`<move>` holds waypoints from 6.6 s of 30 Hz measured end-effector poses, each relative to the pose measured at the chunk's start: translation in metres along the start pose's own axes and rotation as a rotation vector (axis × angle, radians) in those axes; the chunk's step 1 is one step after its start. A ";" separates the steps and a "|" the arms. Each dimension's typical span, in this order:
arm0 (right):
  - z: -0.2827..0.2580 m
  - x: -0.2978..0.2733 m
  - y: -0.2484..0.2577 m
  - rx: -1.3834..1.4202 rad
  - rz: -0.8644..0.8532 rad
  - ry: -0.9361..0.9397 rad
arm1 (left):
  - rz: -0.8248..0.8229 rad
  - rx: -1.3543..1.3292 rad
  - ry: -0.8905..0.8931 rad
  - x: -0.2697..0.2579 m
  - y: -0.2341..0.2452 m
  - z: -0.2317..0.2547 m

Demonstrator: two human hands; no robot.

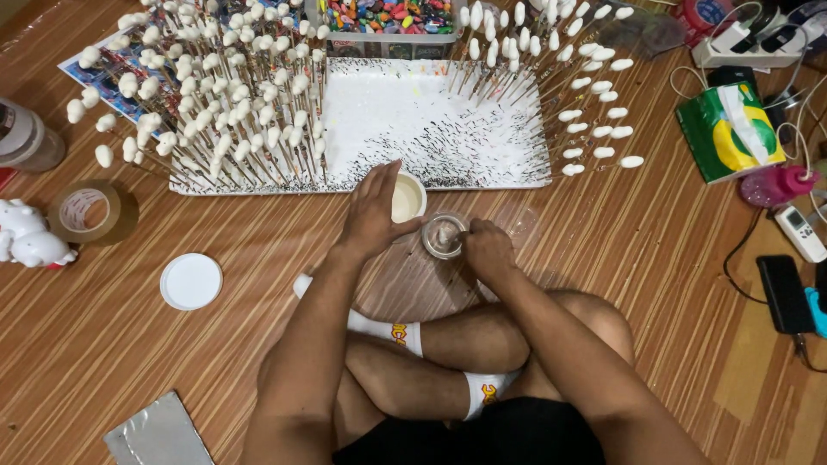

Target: Dipping small white objects on sticks into a liquid and placing them into a tray

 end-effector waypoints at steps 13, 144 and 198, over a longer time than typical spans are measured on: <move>0.031 -0.005 0.096 0.405 -0.165 -0.303 | 0.043 0.044 -0.098 0.006 0.000 0.014; 0.171 0.157 -0.018 0.577 0.567 -0.902 | 0.432 0.083 -0.240 0.074 -0.024 0.024; -0.045 0.221 0.113 1.115 -0.177 -0.135 | 0.600 -0.277 0.500 -0.053 0.120 -0.035</move>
Point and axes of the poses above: each hand's wrist, its own x-axis towards the middle knuckle, its own y-axis out of the back of the hand, z = x × y, the point moved 8 cm from there along x, towards the middle knuckle, and after that the axes turned 11 degrees about -x, right-handed, at the moved point
